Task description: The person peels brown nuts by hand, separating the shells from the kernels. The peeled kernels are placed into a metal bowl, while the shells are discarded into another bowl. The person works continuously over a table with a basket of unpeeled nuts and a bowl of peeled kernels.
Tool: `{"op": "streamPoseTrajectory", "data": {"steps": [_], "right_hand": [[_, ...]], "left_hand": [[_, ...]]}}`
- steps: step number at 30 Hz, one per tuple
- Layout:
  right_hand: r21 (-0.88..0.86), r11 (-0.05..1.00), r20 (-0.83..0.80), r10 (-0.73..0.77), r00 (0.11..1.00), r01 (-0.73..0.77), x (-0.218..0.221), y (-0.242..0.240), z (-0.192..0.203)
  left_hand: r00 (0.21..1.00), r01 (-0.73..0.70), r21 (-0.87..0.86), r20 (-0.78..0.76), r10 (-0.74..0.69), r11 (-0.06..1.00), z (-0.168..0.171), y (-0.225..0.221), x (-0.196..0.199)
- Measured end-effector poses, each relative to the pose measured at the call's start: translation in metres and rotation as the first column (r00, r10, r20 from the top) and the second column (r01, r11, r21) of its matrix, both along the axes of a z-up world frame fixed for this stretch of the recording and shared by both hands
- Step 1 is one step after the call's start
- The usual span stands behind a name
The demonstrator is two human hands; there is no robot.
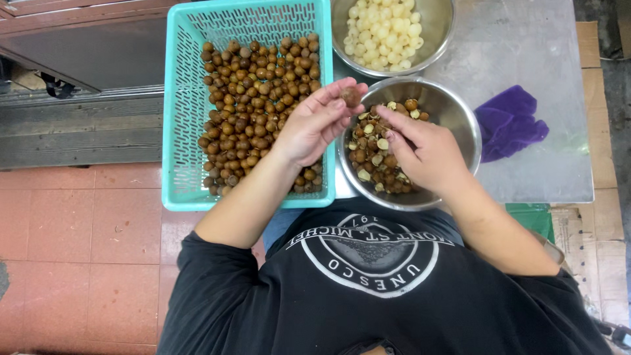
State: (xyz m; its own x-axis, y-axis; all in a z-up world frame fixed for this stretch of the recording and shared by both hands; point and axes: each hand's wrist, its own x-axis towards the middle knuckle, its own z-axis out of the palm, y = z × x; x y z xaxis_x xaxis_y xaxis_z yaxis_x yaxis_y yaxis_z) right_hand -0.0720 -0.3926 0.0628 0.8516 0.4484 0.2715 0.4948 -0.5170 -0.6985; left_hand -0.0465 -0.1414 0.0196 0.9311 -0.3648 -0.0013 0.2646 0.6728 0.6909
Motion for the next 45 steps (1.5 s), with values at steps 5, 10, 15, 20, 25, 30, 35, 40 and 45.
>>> {"op": "streamPoseTrajectory", "data": {"steps": [5, 10, 15, 20, 25, 30, 35, 40, 45], "right_hand": [[-0.06, 0.998, 0.15, -0.003, 0.989, 0.012, -0.012, -0.01, 0.025], [-0.241, 0.969, 0.229, -0.001, 0.973, 0.058, -0.017, -0.026, 0.031], [-0.336, 0.941, 0.284, 0.075, 0.956, 0.025, -0.019, -0.036, 0.037], [-0.384, 0.923, 0.256, 0.108, 0.961, -0.001, -0.02, -0.04, 0.046], [-0.369, 0.928, 0.244, 0.147, 0.959, -0.048, -0.019, -0.044, 0.043], [-0.335, 0.939, 0.467, 0.095, 0.879, 0.076, -0.019, -0.034, 0.02], [-0.153, 0.981, 0.613, 0.001, 0.79, 0.117, -0.012, -0.02, -0.014], [-0.084, 0.983, 0.526, -0.094, 0.845, 0.162, -0.013, -0.01, -0.031], [-0.119, 0.976, 0.329, -0.135, 0.935, 0.183, -0.015, -0.009, -0.041]], "left_hand": [[0.985, -0.077, 0.138, 0.166, 0.054, 0.987, -0.013, -0.034, -0.015], [0.98, -0.047, 0.275, 0.199, -0.009, 0.96, -0.023, -0.052, -0.024], [0.946, -0.091, 0.309, 0.325, -0.015, 0.947, -0.03, -0.071, -0.025], [0.94, -0.162, 0.375, 0.339, 0.027, 0.913, -0.04, -0.077, -0.029], [0.921, -0.207, 0.421, 0.389, 0.031, 0.883, -0.041, -0.077, -0.034], [0.906, -0.3, 0.456, 0.412, 0.1, 0.838, -0.037, -0.078, -0.036], [0.884, -0.41, 0.494, 0.423, 0.2, 0.767, -0.041, -0.088, -0.04], [0.89, -0.406, 0.562, 0.423, 0.171, 0.721, -0.039, -0.085, -0.035], [0.942, -0.273, 0.789, 0.334, -0.012, 0.55, -0.032, -0.067, -0.024]]}}
